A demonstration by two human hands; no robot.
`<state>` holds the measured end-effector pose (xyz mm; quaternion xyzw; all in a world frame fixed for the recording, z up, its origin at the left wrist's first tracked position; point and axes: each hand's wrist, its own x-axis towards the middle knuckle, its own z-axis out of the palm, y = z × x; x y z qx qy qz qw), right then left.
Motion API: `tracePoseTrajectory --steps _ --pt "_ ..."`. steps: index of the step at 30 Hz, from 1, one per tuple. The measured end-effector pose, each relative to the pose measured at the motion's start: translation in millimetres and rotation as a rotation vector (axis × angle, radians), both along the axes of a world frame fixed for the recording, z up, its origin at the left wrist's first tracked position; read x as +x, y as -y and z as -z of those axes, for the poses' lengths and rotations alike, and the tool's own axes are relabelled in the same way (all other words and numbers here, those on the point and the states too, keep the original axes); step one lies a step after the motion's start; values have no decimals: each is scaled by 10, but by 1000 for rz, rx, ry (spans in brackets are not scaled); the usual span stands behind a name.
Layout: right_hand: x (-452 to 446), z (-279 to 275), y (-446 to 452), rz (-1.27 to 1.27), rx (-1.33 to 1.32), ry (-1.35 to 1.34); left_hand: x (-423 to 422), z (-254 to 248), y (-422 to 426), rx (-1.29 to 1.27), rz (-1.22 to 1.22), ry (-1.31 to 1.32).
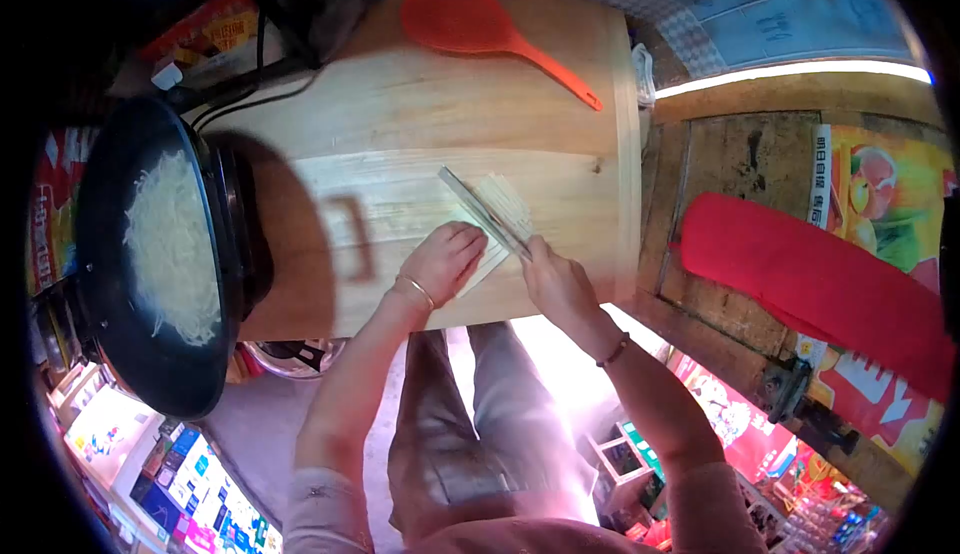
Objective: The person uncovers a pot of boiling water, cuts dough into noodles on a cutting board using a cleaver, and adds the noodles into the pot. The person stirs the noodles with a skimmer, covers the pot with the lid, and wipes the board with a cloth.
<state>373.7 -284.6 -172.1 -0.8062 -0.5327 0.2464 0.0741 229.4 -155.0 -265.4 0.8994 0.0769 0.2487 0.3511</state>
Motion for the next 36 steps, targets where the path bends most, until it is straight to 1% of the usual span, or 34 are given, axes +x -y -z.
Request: tracePoseTrajectory --steps 5,9,10,11,13,14,15,19,21,22,24,26,28,29,31,34,36 --pt "-77 -237 253 28 -64 3 -18 1 20 13 -14 0" --pt "-111 -275 214 -2 -145 43 -22 -1 12 0 -18 -13" --pt "-126 -173 184 -4 -146 40 -21 -11 -6 -14 -8 -26" --pt "-141 -9 157 11 -127 49 -26 -20 -1 -31 3 -41" --pt "-126 102 92 35 -108 58 -23 0 12 -32 7 -24" --pt "-99 146 60 26 -37 57 -15 13 2 -26 5 -3" --pt "-109 151 58 20 25 49 -23 3 22 -30 6 -11" --pt "-70 -30 64 50 17 -23 -25 -27 2 20 -11 24" --pt "-101 -224 119 38 -47 -47 -33 -8 39 13 -19 28" --pt "-115 -283 158 42 -47 -41 -41 13 40 22 -18 35" --pt "-110 -338 174 20 -132 -32 -28 18 18 39 -28 44" --pt "-157 -287 108 36 -149 -10 -42 -5 15 -7 -6 -15" --pt "-197 -125 87 56 -168 10 -43 -43 -8 -2 -7 -15" --pt "-211 38 124 47 -131 31 -47 -49 -8 4 -1 -11" --pt "-165 102 35 36 -86 52 -35 7 -19 2 -2 7" --pt "-88 69 37 30 6 -3 -67 12 30 8 4 16" --pt "-103 -76 105 32 26 -19 -59 19 25 28 -4 24"
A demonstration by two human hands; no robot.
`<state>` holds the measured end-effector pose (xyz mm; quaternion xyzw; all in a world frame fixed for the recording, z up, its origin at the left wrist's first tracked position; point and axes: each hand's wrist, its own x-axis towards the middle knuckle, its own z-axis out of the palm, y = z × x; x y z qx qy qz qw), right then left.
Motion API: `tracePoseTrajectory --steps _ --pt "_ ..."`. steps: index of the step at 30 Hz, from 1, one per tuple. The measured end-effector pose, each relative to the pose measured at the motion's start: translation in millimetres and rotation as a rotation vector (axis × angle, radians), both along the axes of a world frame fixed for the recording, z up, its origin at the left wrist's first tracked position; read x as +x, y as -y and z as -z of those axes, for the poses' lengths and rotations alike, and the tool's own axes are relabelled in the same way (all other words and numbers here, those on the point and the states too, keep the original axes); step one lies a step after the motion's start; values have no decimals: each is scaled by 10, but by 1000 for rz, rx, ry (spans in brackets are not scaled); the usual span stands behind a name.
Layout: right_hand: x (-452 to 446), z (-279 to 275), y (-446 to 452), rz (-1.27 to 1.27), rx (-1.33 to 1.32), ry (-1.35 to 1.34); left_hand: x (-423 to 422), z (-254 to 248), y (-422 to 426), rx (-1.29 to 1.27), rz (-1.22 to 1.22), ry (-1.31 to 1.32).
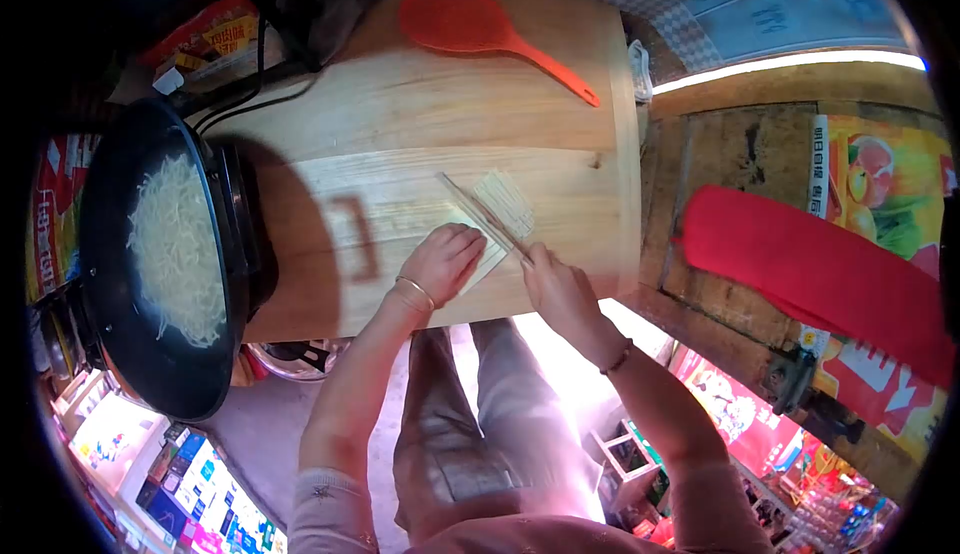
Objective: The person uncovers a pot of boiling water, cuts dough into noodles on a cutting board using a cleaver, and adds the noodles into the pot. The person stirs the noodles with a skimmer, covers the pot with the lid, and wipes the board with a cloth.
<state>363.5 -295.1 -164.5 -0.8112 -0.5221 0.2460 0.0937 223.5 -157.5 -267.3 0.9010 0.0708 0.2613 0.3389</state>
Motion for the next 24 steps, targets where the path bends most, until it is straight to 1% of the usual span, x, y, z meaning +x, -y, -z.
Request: tracePoseTrajectory --steps 2,4,6,8,10,11,14,16,17,19,20,21,22,24 --pt "-26 -109 106 3 14 -19 -14 12 10 7 -5 -1" --pt "-35 -156 158 -17 -84 -1 5 11 -6 21 -5 2" --pt "-53 -156 122 -21 -100 12 0 -6 -2 -33 2 14" --pt "-106 -43 60 -18 -115 17 -13 -30 -21 -27 4 -10" --pt "-142 132 -23 -1 -67 97 -28 -28 2 -28 14 -37" --pt "-103 188 -40 3 -64 95 -17 -15 -11 -20 23 -17" --pt "-75 130 -74 -2 -120 86 -40 19 30 -4 20 4" --pt "-14 83 -32 -16 39 24 -21 13 0 -7 13 15" --pt "-11 41 6 -19 38 27 -24 7 1 -7 10 18" --pt "-54 -118 78 -25 -61 -28 -36 0 15 7 -12 1" --pt "-67 -163 94 -22 -58 -24 -33 -3 8 10 -9 6" --pt "-68 -194 93 -16 -111 -21 -31 -13 -2 -5 9 0" --pt "-66 -202 80 -14 -166 -21 -38 -14 -10 -23 24 -9" --pt "-146 -37 31 1 -143 17 -53 -15 -13 -28 19 -20"
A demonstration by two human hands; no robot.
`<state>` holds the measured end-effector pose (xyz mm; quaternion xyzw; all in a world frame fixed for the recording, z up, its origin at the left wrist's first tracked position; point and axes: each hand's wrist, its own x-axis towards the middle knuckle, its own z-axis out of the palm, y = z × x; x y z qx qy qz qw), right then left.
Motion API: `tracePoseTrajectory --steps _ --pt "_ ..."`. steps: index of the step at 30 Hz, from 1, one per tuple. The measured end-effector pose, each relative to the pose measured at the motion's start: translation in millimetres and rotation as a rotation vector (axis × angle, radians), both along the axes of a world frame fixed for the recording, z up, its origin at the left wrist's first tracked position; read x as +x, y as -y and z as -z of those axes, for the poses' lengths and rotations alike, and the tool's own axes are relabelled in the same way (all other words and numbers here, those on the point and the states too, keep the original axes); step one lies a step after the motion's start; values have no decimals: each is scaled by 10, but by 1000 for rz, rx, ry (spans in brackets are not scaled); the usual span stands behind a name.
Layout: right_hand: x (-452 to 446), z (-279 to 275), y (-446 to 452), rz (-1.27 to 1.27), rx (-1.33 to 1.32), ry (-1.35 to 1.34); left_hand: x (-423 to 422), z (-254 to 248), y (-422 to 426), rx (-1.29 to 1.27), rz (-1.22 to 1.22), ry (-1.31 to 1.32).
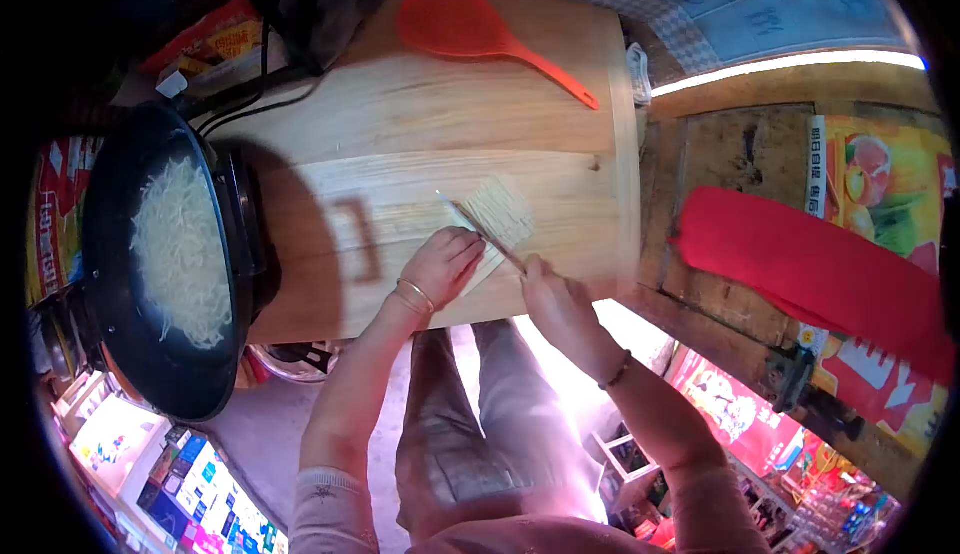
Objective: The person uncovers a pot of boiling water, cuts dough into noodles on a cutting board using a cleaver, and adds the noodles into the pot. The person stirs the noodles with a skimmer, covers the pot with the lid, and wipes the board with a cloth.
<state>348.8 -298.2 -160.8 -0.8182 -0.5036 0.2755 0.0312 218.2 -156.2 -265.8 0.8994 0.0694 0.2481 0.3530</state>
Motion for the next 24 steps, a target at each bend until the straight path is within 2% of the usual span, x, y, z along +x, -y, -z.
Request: tracePoseTrajectory --steps 4,7,12,14,15,17,18,22,24 --pt "-16 274 -55 1 60 78 -22 -35 -17 -2 17 13" --pt "83 228 -63 -9 152 51 -37 -29 -1 36 7 -18" --pt "32 -113 57 -31 123 9 -57 -45 6 5 3 -10" --pt "23 -134 50 -17 -53 21 -40 -9 -10 -2 -1 4" --pt "4 -102 27 -22 -55 19 -45 -23 -9 -6 0 0" --pt "-70 75 -21 -2 -20 64 -53 -30 -17 -11 1 -10" --pt "-92 125 -66 10 84 69 -59 -40 -15 -16 10 -19" --pt "9 141 -84 49 1 21 -63 -2 3 -35 10 -38" --pt "168 168 -79 70 123 -17 -55 1 -6 -17 11 -35"
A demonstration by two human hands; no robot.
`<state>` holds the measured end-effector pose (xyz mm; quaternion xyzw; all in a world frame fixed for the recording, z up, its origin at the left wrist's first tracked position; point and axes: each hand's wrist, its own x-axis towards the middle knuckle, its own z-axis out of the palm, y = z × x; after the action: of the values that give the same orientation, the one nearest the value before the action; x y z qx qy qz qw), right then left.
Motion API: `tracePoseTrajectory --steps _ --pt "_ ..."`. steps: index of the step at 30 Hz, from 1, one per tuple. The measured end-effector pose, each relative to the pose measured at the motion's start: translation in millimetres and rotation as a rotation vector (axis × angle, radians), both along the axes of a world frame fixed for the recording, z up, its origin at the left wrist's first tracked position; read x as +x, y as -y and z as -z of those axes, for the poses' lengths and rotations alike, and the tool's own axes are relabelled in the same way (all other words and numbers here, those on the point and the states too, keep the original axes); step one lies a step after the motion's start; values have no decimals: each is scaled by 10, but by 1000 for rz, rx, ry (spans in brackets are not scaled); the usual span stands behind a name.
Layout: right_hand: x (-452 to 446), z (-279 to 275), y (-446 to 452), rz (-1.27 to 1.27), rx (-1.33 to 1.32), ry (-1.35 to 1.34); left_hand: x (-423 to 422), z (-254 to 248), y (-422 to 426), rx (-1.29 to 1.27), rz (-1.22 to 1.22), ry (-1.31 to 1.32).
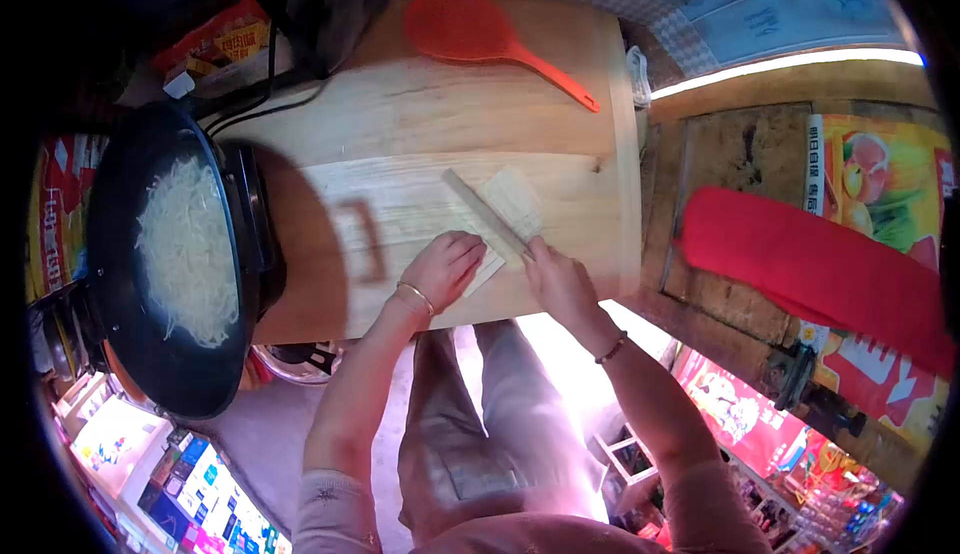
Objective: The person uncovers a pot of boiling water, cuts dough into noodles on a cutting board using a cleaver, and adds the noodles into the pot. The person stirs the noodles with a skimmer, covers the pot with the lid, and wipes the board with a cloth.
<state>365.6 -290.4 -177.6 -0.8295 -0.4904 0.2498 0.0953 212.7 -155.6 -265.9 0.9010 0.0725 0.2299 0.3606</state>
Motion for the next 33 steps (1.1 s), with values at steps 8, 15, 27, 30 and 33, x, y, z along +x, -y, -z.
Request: tracePoseTrajectory --steps 8,15,27,30,33 --pt "892 -157 235 46 332 231 227 -403 84 -58 -279 -95" --pt "1382 518 405 -30 133 598 611 -274 133 -463 -571 -176" --pt "380 637 -637 353 312 -35 955 -54 171 -2133 -876 212" --pt "212 604 -694 308 306 -250 1168 -343 43 -1953 -859 135" --pt "217 372 -559 33 501 -339 1108 -317 -16 -1894 -908 137"
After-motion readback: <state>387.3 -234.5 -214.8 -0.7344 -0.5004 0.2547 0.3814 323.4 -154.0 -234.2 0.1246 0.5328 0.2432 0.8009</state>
